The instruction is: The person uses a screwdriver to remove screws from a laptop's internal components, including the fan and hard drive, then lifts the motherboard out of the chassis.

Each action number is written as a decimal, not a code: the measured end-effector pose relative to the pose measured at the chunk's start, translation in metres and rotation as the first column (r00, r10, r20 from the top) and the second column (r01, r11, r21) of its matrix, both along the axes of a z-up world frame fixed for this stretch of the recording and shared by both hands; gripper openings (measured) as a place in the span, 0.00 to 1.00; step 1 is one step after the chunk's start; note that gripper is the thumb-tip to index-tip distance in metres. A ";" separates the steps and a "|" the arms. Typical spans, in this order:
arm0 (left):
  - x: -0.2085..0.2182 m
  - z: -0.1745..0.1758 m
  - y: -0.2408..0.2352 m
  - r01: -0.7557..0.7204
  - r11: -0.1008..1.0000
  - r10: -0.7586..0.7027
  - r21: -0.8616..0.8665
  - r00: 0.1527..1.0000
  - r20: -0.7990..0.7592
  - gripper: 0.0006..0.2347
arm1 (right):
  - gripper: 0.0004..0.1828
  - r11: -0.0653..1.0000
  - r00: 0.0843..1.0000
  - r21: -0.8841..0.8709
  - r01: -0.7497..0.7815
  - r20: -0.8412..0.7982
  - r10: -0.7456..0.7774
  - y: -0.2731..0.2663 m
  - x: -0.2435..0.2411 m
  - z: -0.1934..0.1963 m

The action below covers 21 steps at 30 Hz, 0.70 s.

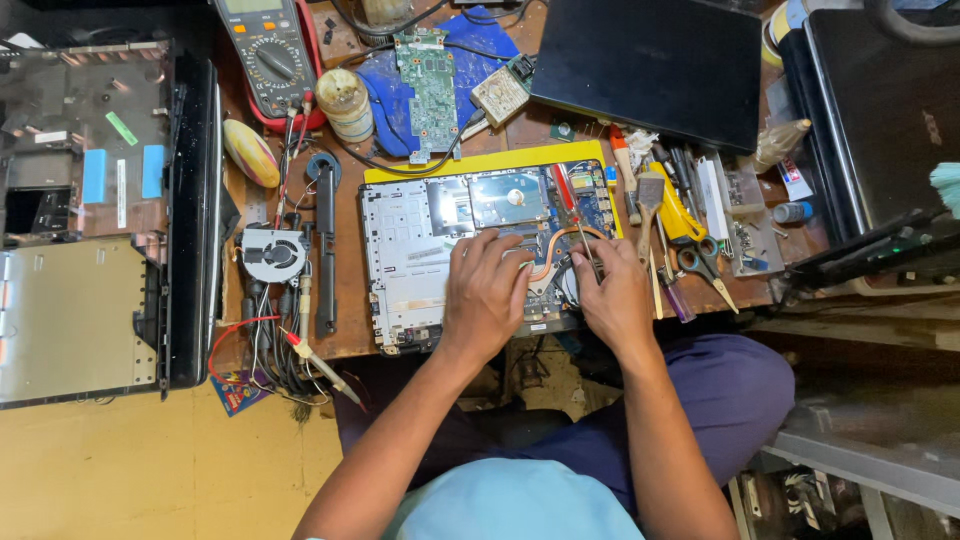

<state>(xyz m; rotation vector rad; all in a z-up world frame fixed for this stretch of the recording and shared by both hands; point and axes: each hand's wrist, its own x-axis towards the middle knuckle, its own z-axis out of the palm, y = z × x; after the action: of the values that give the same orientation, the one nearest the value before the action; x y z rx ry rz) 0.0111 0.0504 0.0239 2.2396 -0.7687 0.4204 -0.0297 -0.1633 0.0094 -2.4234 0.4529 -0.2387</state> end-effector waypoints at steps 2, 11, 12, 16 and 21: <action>0.000 -0.001 -0.013 0.027 1.000 -0.027 0.011 1.000 -0.014 0.06 | 0.09 1.000 1.000 -0.017 0.001 -0.001 -0.001 0.000 0.000 -0.002; 0.002 -0.027 -0.058 -0.030 0.999 0.031 -0.032 0.999 0.020 0.03 | 0.09 1.000 0.999 0.002 -0.031 -0.014 0.031 0.003 0.002 0.011; 0.001 -0.028 -0.058 -0.038 0.998 0.040 -0.059 0.999 0.031 0.03 | 0.09 0.999 0.999 -0.004 -0.035 -0.018 0.035 0.004 0.002 0.012; 0.003 -0.038 -0.061 -0.050 0.994 0.053 -0.095 0.998 0.030 0.03 | 0.09 0.999 0.999 0.020 -0.043 -0.024 0.044 0.004 0.007 0.016; 0.003 -0.036 -0.060 -0.033 0.997 0.033 -0.073 0.999 -0.004 0.04 | 0.11 0.997 0.996 0.065 -0.045 -0.079 0.050 0.004 0.011 0.024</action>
<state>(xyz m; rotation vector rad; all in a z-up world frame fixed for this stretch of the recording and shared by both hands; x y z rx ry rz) 0.0144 -0.0093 -0.0121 2.1865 -0.7043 0.4548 -0.0184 -0.1588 0.0332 -2.3853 0.4318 -0.1051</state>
